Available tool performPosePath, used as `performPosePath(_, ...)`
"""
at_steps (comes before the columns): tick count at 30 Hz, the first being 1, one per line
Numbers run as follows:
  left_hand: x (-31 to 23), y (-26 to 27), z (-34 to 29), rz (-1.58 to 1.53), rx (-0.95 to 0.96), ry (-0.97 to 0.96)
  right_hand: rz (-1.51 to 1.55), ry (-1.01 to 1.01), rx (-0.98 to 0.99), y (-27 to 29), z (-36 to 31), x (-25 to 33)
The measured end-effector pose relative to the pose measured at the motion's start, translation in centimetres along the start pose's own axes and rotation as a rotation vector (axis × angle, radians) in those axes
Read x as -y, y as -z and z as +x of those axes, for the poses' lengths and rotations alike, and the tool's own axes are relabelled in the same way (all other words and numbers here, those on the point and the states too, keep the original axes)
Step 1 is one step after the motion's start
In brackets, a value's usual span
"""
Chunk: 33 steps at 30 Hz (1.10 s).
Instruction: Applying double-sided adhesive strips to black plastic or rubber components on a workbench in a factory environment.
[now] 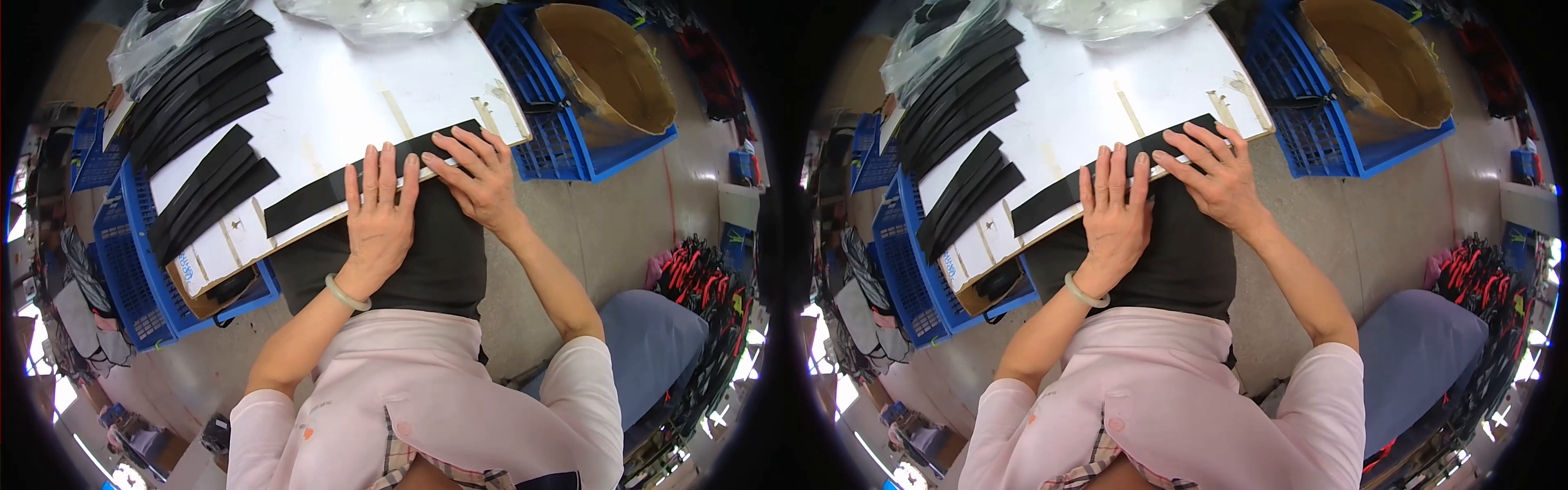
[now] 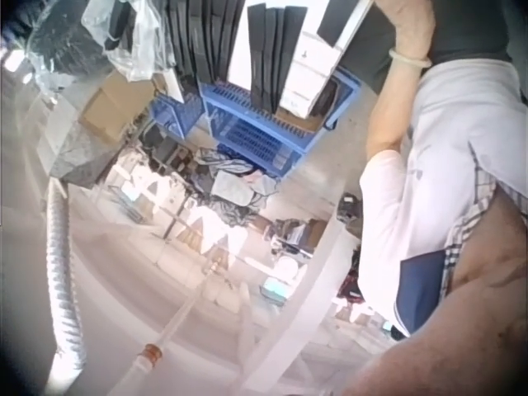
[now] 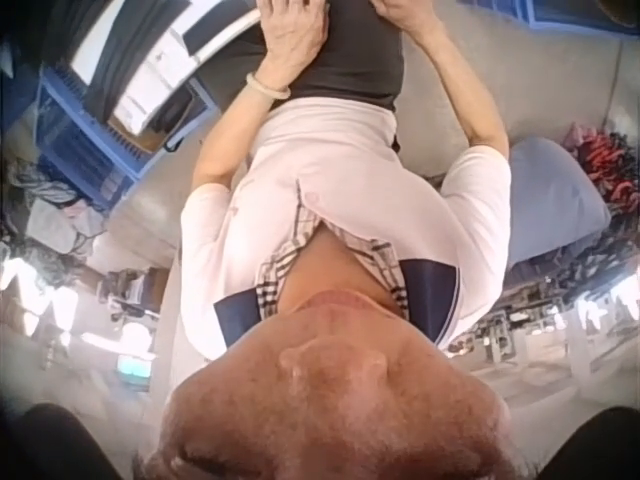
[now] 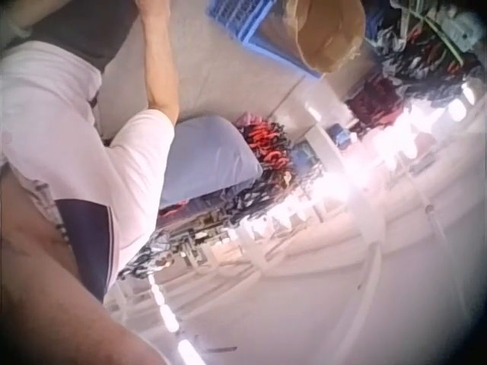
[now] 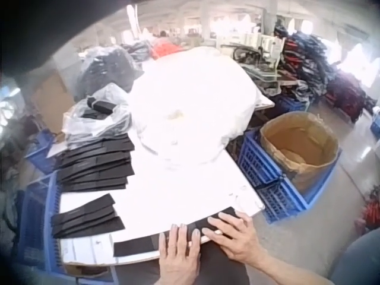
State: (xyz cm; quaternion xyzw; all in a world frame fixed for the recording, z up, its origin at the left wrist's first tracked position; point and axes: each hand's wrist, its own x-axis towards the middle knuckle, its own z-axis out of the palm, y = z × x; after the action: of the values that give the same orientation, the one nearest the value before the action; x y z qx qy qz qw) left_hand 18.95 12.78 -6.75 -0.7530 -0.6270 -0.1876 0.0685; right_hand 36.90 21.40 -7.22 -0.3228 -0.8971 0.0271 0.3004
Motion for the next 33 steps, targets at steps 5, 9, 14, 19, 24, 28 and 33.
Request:
performPosePath(5, -0.1, -0.5, 0.0, 0.017, -0.015, 0.000, 0.005, -0.007, -0.019, 0.0, 0.0, -0.1)
performPosePath(9, 0.0, -0.5, -0.1, -0.006, -0.021, 0.006, 0.020, -0.011, -0.024, -0.3, -0.1, -0.1)
performPosePath(14, 0.1, -0.6, -0.2, -0.016, -0.053, 0.016, 0.023, -0.001, -0.027, -0.3, 0.1, 0.0)
performPosePath(19, 0.2, -0.2, -0.2, -0.004, -0.056, 0.020, 0.028, 0.009, -0.029, 0.2, 0.7, 0.5)
performPosePath(24, 0.3, 0.3, -0.2, 0.006, -0.011, -0.031, 0.277, -0.071, 0.022, 2.8, 5.1, 2.4)
performPosePath(28, 0.3, -0.9, -1.1, 0.016, 0.013, 0.000, 0.421, 0.135, 0.143, -0.3, 10.6, 7.9)
performPosePath(33, 0.3, -0.8, 0.0, -0.093, -0.068, 0.051, 0.411, 0.205, 0.269, -6.2, 12.5, 11.5)
